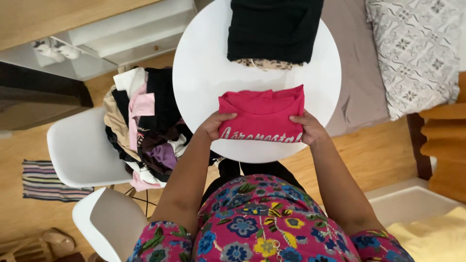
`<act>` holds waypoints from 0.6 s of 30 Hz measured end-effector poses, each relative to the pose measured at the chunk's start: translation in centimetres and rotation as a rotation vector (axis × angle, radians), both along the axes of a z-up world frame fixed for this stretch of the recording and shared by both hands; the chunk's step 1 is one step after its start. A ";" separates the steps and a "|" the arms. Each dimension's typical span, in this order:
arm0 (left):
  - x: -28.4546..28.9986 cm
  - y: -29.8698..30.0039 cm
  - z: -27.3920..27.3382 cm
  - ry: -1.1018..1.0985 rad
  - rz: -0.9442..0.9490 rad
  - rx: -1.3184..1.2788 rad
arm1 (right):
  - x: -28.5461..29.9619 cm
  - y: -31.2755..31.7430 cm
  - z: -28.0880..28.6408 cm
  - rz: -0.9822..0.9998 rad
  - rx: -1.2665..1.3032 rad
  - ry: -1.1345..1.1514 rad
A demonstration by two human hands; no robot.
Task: The person folds a pink t-shirt and places it on a white table. They then pick up a black t-shirt from a pile on a chair, fold it, and place it on top of the pink one. The person continues to fold the black t-shirt neatly.
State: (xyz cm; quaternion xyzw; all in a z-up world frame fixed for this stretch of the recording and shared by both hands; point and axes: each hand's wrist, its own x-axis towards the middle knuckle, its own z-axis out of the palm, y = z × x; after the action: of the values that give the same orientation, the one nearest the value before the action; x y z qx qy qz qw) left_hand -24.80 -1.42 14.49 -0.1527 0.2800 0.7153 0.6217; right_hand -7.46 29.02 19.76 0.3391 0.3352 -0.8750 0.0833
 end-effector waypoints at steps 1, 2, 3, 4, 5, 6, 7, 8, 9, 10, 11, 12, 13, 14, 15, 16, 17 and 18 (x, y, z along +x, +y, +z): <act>-1.4 0.9 0.6 0.000 0.007 -0.008 | -1.4 0.9 -0.1 0.007 -0.008 0.000; -2.8 1.8 1.2 0.052 0.002 -0.016 | -2.8 1.8 -0.3 0.025 0.053 -0.024; -4.0 2.7 1.7 0.102 -0.007 -0.024 | -3.9 2.8 -0.5 0.041 0.114 -0.049; -6.2 4.4 3.0 0.099 -0.003 -0.032 | -5.9 4.3 0.0 0.046 0.106 -0.052; -8.2 5.9 4.2 0.182 0.009 -0.056 | -7.7 5.7 0.6 0.007 0.140 -0.016; -10.3 7.5 5.3 0.266 0.019 -0.081 | -9.6 7.1 1.0 -0.031 0.174 0.019; -12.3 9.0 6.7 0.264 0.020 -0.086 | -11.5 8.4 2.5 -0.029 0.169 0.017; -14.3 10.5 8.0 0.322 0.073 -0.053 | -13.4 9.7 3.9 -0.063 0.150 0.103; -16.3 12.2 9.3 0.380 0.121 -0.015 | -15.2 11.1 5.3 -0.101 0.132 0.188; -18.0 13.4 10.1 0.378 0.118 -0.017 | -16.7 12.4 5.8 -0.104 0.131 0.186; -19.2 14.5 10.7 0.417 0.144 -0.008 | -17.8 13.6 6.2 -0.091 0.113 0.266; -20.4 15.4 11.3 0.457 0.171 0.000 | -18.8 14.8 6.6 -0.078 0.095 0.346; -21.1 16.0 11.0 0.448 0.172 -0.006 | -19.5 15.3 6.1 -0.077 0.091 0.336; -21.7 16.5 10.6 0.474 0.173 -0.029 | -20.3 15.8 5.7 -0.088 0.119 0.371; -22.5 17.0 10.4 0.503 0.175 -0.051 | -21.2 16.3 5.3 -0.098 0.148 0.410; -22.5 17.5 8.5 0.498 0.178 -0.055 | -21.6 16.4 3.4 -0.095 0.144 0.405; -22.4 18.1 6.5 0.502 0.234 -0.130 | -21.9 16.6 1.5 -0.138 0.203 0.331; -22.2 18.6 4.6 0.506 0.290 -0.206 | -22.1 16.6 -0.4 -0.180 0.262 0.258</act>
State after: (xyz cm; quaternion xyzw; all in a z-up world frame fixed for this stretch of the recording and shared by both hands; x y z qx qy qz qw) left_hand -47.05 17.21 19.07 -0.0704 0.4723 0.7798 0.4048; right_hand -29.51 45.65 19.36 0.2609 0.4226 -0.8639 -0.0836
